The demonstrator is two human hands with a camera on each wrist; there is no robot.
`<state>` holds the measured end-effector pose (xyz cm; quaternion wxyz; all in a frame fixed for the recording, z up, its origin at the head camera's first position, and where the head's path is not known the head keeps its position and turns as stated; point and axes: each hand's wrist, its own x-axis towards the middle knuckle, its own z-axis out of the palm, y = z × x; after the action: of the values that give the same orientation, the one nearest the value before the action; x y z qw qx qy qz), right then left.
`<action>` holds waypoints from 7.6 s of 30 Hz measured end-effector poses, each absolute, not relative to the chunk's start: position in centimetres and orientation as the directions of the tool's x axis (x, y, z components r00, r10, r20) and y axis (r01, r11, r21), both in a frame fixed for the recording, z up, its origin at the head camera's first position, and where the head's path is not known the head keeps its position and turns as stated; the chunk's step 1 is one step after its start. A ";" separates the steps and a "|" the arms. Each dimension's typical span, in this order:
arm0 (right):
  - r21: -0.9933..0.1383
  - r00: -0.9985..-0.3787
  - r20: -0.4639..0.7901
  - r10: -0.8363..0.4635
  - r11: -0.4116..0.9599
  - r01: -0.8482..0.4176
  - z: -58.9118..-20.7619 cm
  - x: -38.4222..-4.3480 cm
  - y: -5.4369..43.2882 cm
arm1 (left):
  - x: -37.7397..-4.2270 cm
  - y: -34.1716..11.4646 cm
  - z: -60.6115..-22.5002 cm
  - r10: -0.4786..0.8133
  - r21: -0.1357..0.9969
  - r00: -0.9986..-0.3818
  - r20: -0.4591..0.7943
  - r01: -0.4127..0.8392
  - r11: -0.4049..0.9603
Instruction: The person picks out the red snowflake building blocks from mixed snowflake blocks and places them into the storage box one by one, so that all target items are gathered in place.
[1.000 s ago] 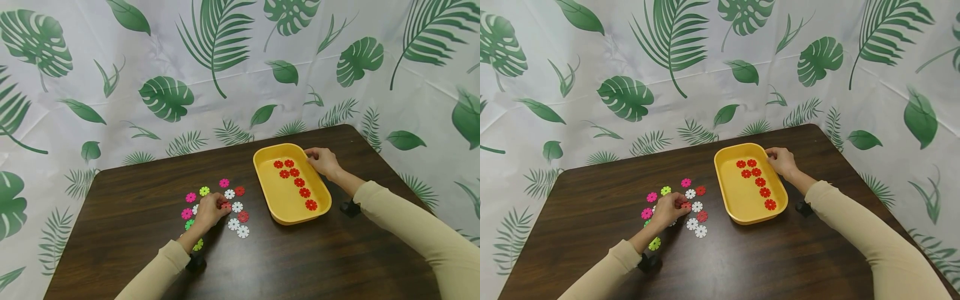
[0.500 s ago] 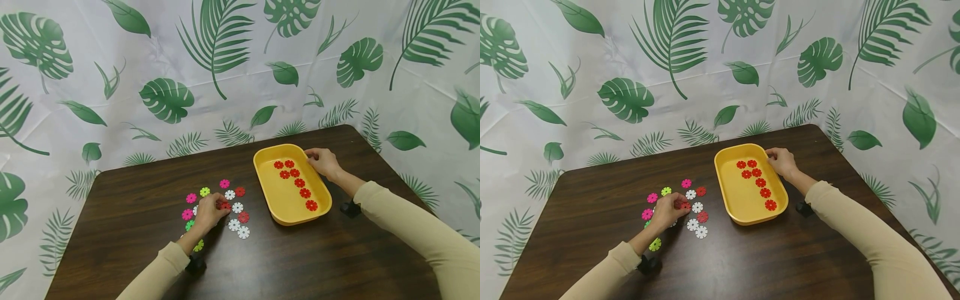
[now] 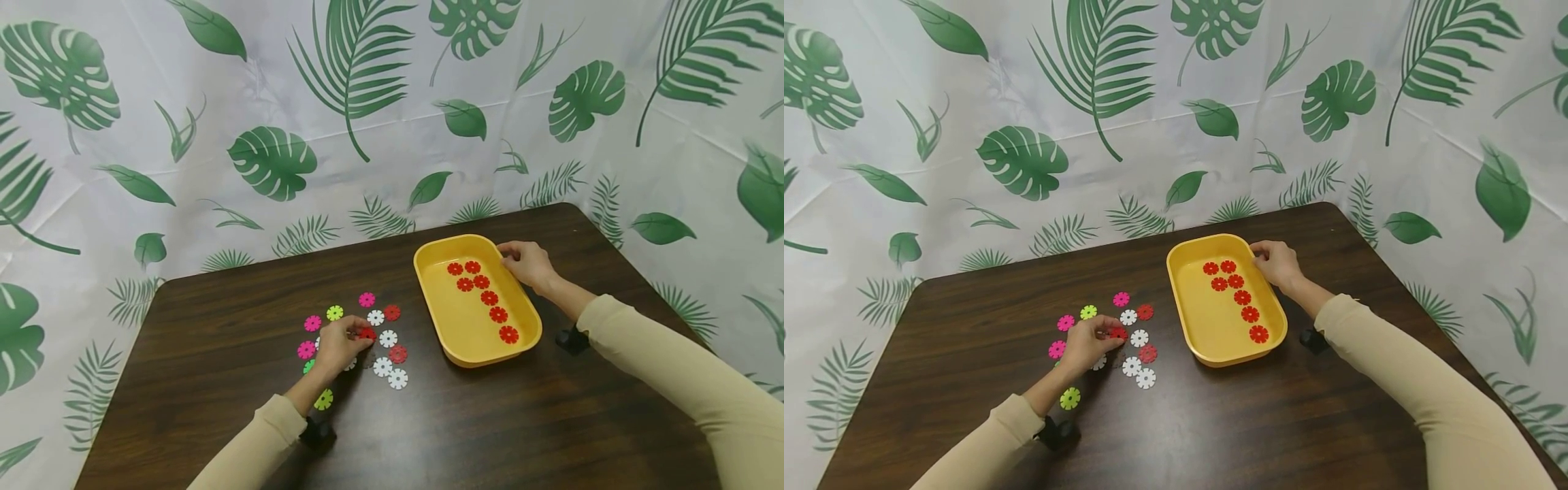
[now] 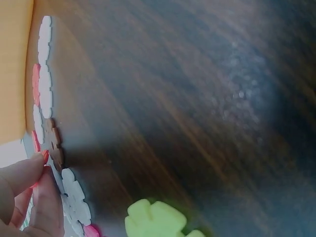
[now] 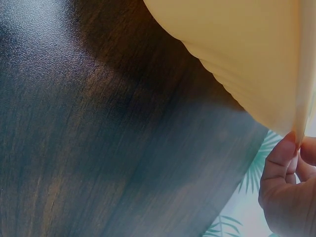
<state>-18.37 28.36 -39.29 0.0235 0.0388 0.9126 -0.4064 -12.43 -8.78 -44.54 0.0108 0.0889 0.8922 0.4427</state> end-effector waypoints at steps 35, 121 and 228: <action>-0.738 -0.997 -0.049 0.053 0.670 0.072 -39.6 -18.3 28.7 | -14.8 3.1 -38.8 0.269 0.975 -0.938 -0.221 -0.202 0.096; -0.754 -0.997 -0.051 0.060 0.652 0.078 -39.7 -18.1 28.4 | -15.5 12.1 -41.8 -0.048 0.903 -0.914 -0.403 -0.406 0.143; -0.735 -0.996 -0.057 0.062 0.673 0.084 -39.6 -18.2 28.3 | -16.4 -3.5 -45.5 0.090 0.742 -0.989 0.116 0.147 0.654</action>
<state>-18.22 28.30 -39.57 0.0136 0.0401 0.9145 -0.4024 -16.39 -3.47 -45.46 -0.0347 0.0649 0.9088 0.4106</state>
